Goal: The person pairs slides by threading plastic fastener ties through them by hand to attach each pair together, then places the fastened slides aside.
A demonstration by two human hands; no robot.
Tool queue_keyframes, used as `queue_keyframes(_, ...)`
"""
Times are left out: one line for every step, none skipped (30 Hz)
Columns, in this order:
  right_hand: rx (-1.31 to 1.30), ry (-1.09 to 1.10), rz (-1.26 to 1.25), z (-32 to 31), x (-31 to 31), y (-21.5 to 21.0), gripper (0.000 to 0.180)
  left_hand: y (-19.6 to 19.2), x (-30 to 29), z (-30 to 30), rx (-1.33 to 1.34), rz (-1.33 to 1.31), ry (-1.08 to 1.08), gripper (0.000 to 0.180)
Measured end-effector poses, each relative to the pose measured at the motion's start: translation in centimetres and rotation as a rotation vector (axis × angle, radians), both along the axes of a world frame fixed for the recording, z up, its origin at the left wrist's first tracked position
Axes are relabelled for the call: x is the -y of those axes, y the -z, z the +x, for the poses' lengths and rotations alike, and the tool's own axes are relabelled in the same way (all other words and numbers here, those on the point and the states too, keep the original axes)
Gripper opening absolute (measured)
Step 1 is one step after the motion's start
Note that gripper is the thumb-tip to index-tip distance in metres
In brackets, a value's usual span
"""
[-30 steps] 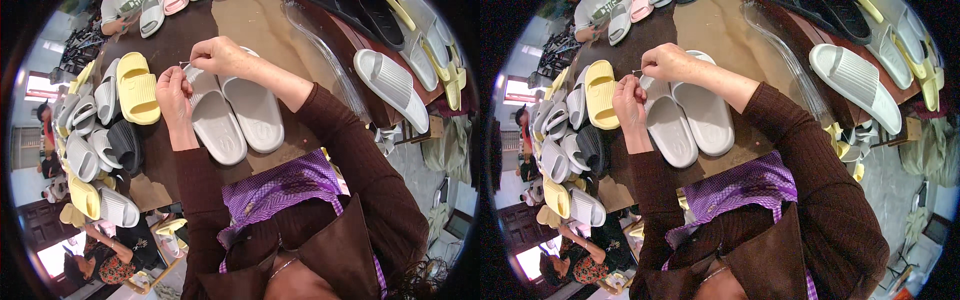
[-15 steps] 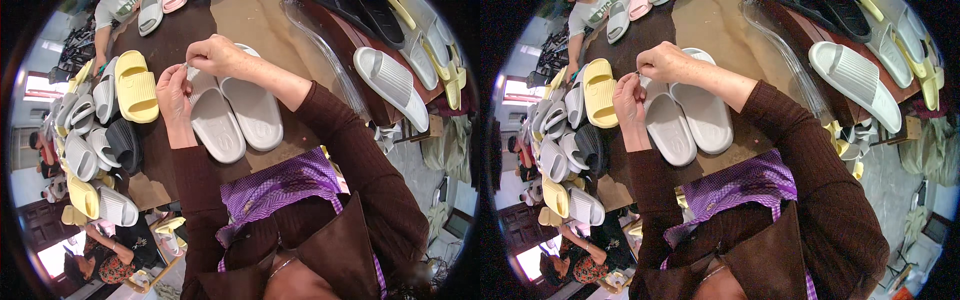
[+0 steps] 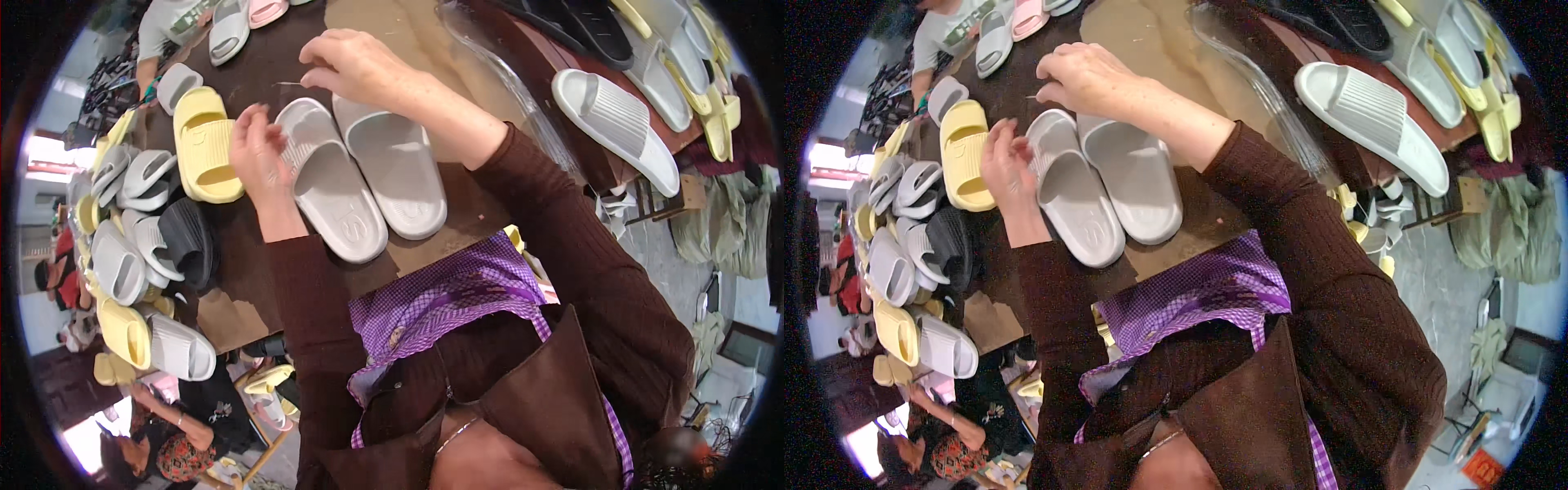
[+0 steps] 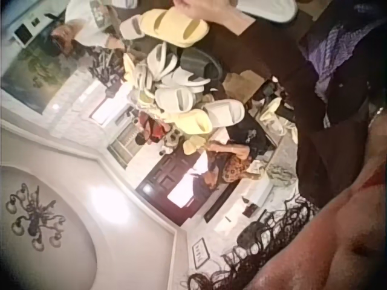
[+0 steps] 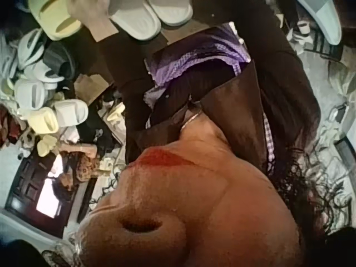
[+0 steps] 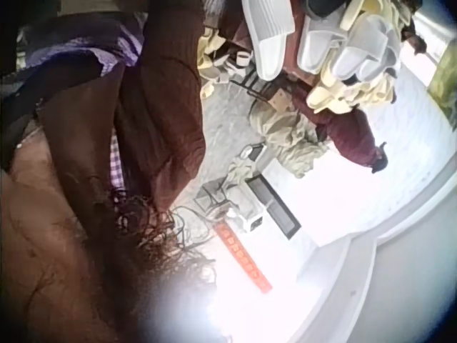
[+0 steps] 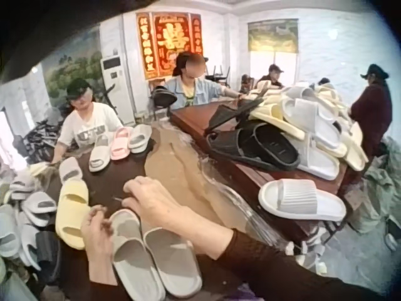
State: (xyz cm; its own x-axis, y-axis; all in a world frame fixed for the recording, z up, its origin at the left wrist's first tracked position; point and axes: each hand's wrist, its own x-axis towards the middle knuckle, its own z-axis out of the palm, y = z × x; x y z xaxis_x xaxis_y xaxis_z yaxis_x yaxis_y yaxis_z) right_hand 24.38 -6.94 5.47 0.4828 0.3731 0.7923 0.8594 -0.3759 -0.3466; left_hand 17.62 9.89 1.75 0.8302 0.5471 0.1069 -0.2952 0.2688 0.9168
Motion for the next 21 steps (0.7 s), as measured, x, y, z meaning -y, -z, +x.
queue_keyframes(0.007, 0.018, -0.008, -0.4, 0.9, -0.8, 0.017, 0.1, -0.5, 0.1, 0.007, -0.008, 0.018, 0.013)
queue_keyframes(-0.13, -0.072, -0.174, -1.2, 2.1, -1.5, 0.017, 0.3, -1.3, 0.0, -0.07, 0.068, -0.102, 0.018)
queue_keyframes(-0.27, -0.13, -0.34, -2.3, 4.2, -2.5, 0.019, 0.6, -1.3, 0.7, -0.138, 0.141, -0.195, 0.023)
queue_keyframes(-0.416, -0.18, -0.494, -3.6, 5.7, -3.5, 0.021, 0.7, -1.3, 1.2, -0.163, 0.094, -0.204, 0.024)
queue_keyframes(-0.579, -0.324, -0.55, -4.5, 6.5, -3.2, 0.025, 1.0, -1.3, 1.7, -0.181, 0.044, -0.201, 0.025)
queue_keyframes(-0.743, -0.464, -0.591, -5.3, 6.8, -1.8, 0.029, 1.4, -2.0, 1.8, -0.185, 0.052, -0.205, 0.025)
queue_keyframes(-0.61, -0.403, -0.623, -5.8, 6.4, 0.4, 0.036, 2.0, -2.6, 1.9, -0.178, 0.051, -0.195, 0.025)
queue_keyframes(-0.73, -0.258, -0.67, -6.8, 5.1, 0.8, 0.039, 3.1, -4.1, 1.9, -0.215, 0.081, -0.206, 0.027)
queue_keyframes(-0.795, -0.157, -0.679, -7.1, 4.6, 1.1, 0.044, 3.7, -3.9, 1.8, -0.208, 0.091, -0.143, 0.029)
queue_keyframes(-0.768, -0.164, -0.564, -7.2, 4.0, 1.6, 0.045, 3.7, -3.9, 1.7, -0.291, 0.045, -0.159, 0.032)
queue_keyframes(-0.773, -0.101, -0.537, -7.2, 3.3, 2.0, 0.042, 5.6, -6.2, 2.7, -0.352, 0.129, 0.013, 0.036)
queue_keyframes(-0.801, -0.066, -0.533, -7.0, 2.6, 2.7, 0.038, 6.7, -6.6, 2.8, -0.3, 0.132, 0.076, 0.036)
queue_keyframes(-0.823, -0.056, -0.533, -7.1, 1.8, 2.8, 0.034, 6.2, -6.3, 2.5, -0.251, 0.135, 0.115, 0.037)
queue_keyframes(-0.807, -0.02, -0.523, -7.0, 1.4, 3.0, 0.034, 5.9, -5.8, 2.8, -0.223, 0.136, 0.144, 0.037)
queue_keyframes(-0.752, 0.025, -0.495, -7.0, 1.1, 3.2, 0.03, 5.0, -4.9, 2.1, -0.235, 0.07, 0.089, 0.037)
queue_keyframes(-0.697, 0.058, -0.472, -6.7, 1.0, 3.3, 0.026, 4.4, -4.3, 1.5, -0.251, -0.001, 0.024, 0.037)
queue_keyframes(-0.684, 0.07, -0.476, -6.1, 1.2, 3.5, 0.026, 4.4, -4.0, 1.4, -0.237, -0.007, 0.031, 0.037)
queue_keyframes(-0.63, 0.109, -0.414, -5.4, 1.3, 3.6, 0.023, 4.5, -3.8, 1.2, -0.175, 0.044, 0.069, 0.036)
queue_keyframes(-0.576, 0.145, -0.352, -4.8, 1.4, 3.9, 0.021, 4.6, -3.6, 1.1, -0.115, 0.094, 0.105, 0.035)
queue_keyframes(-0.523, 0.172, -0.292, -4.4, 1.2, 3.2, 0.019, 4.4, -3.5, 1.0, -0.057, 0.145, 0.133, 0.034)
queue_keyframes(-0.514, 0.17, -0.297, -3.6, 1.3, 2.4, 0.019, 4.2, -3.3, 1.0, -0.049, 0.14, 0.128, 0.034)
